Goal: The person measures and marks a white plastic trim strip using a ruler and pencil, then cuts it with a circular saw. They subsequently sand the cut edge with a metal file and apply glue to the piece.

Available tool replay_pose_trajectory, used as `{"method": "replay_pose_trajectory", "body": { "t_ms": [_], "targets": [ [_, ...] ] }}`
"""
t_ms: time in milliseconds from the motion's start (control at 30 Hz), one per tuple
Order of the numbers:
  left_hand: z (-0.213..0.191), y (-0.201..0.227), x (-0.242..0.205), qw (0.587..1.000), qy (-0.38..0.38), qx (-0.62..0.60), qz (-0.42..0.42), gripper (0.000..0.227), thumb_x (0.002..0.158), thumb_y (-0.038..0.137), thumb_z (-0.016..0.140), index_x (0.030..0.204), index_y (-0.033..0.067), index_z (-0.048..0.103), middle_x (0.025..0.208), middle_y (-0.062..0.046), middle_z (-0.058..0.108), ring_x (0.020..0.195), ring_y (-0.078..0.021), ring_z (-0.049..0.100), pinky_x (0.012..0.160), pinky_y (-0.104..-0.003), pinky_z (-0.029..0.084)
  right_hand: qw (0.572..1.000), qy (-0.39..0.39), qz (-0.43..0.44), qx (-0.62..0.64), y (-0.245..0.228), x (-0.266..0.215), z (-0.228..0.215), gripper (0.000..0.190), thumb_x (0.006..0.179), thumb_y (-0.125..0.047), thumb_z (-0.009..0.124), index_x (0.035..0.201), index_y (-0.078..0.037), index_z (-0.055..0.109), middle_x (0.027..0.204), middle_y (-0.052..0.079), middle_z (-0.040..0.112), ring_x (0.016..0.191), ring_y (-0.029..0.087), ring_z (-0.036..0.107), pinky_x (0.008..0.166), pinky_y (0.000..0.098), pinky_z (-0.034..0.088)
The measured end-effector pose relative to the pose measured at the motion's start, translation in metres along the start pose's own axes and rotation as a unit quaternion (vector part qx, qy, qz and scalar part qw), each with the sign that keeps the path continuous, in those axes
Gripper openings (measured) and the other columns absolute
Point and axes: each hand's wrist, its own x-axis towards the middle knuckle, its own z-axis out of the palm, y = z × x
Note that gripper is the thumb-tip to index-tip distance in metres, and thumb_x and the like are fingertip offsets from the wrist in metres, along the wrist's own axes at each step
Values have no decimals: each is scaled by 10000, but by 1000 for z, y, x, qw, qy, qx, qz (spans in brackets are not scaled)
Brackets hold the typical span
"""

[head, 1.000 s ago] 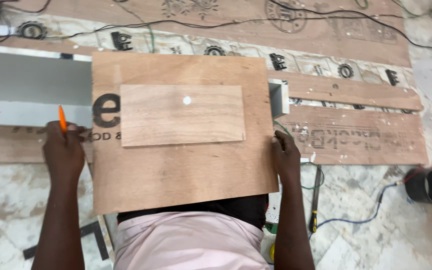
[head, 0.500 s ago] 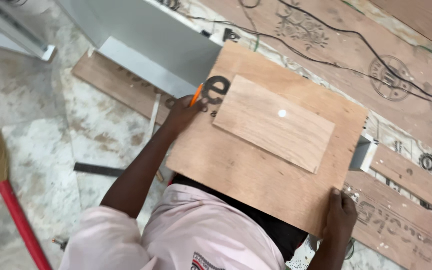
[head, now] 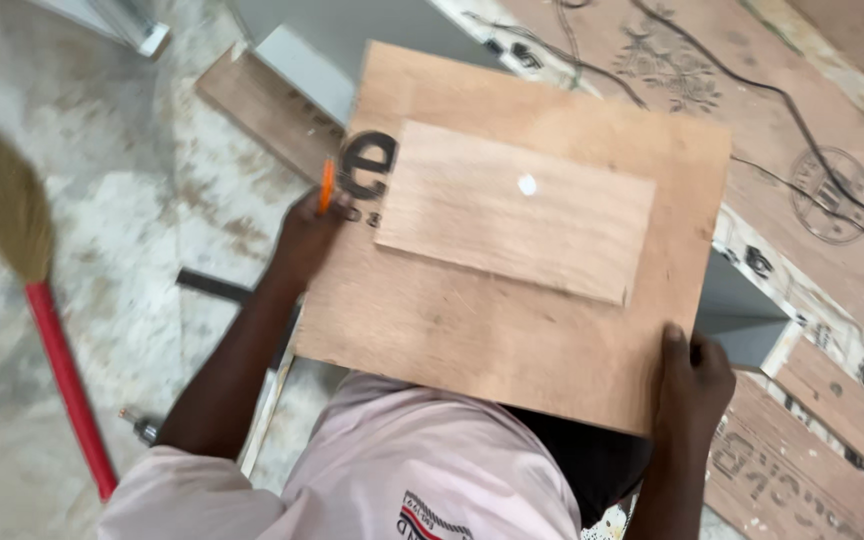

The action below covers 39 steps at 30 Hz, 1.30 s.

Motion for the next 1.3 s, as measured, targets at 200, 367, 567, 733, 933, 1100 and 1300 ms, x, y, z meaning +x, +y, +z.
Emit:
{"method": "replay_pose_trajectory", "body": {
  "t_ms": [200, 367, 567, 733, 933, 1100, 1300],
  "targets": [
    [-136, 18, -95, 932, 26, -357, -52, 565, 981, 178, 686, 1475, 49, 444, 1297, -88, 642, 1107, -187, 685, 937, -373, 590, 978, -131, -164, -1, -112, 40, 100, 339, 1024, -287, 688, 1119, 37, 717, 958, 165, 716, 826, 216, 643, 764, 384, 517],
    [-182, 1, -165, 892, 104, -430, -92, 617, 978, 212, 699, 1514, 7, 472, 1363, -142, 651, 1209, -262, 656, 1028, -421, 540, 938, -260, -220, 59, -162, 50, 228, 360, 1000, -342, 684, 1119, -5, 728, 952, 136, 738, 843, 221, 672, 780, 370, 538],
    [-180, -46, -191, 860, 200, -468, -42, 643, 890, 90, 702, 1490, -6, 491, 1351, -142, 649, 1221, -284, 648, 1069, -438, 523, 871, -363, -332, -7, -152, 61, 338, 407, 987, -318, 680, 1258, -15, 690, 1211, 188, 689, 1009, 302, 679, 871, 411, 531],
    [-172, -97, -172, 860, 235, -452, -24, 634, 867, 51, 681, 1470, -24, 498, 1353, -145, 651, 1233, -284, 641, 1087, -426, 506, 867, -389, -306, -60, -126, 75, 328, 462, 909, -291, 727, 1283, -28, 660, 1262, 181, 658, 1017, 294, 704, 871, 402, 552],
    [-157, -174, -137, 833, 239, -499, -22, 648, 862, 54, 691, 1467, -19, 471, 1366, -148, 628, 1257, -304, 622, 1103, -430, 519, 934, -290, -209, 10, -109, 92, 216, 351, 972, -218, 725, 1261, -21, 689, 1225, 111, 713, 1051, 213, 683, 917, 357, 540],
    [-155, -203, -107, 839, 240, -489, -15, 640, 850, 28, 680, 1456, -3, 476, 1357, -138, 627, 1246, -294, 620, 1074, -430, 530, 961, -256, -101, 34, -107, 82, 163, 333, 969, -203, 681, 1253, -30, 693, 1189, 80, 701, 1072, 168, 671, 883, 323, 556],
    [-146, -215, -76, 836, 210, -507, -10, 595, 897, 11, 690, 1454, -20, 483, 1341, -146, 620, 1215, -271, 630, 1060, -419, 538, 964, -248, -69, 67, -99, 70, 165, 343, 989, -179, 684, 1279, 4, 681, 1203, 95, 719, 1112, 162, 661, 969, 291, 512]
  ]
}}
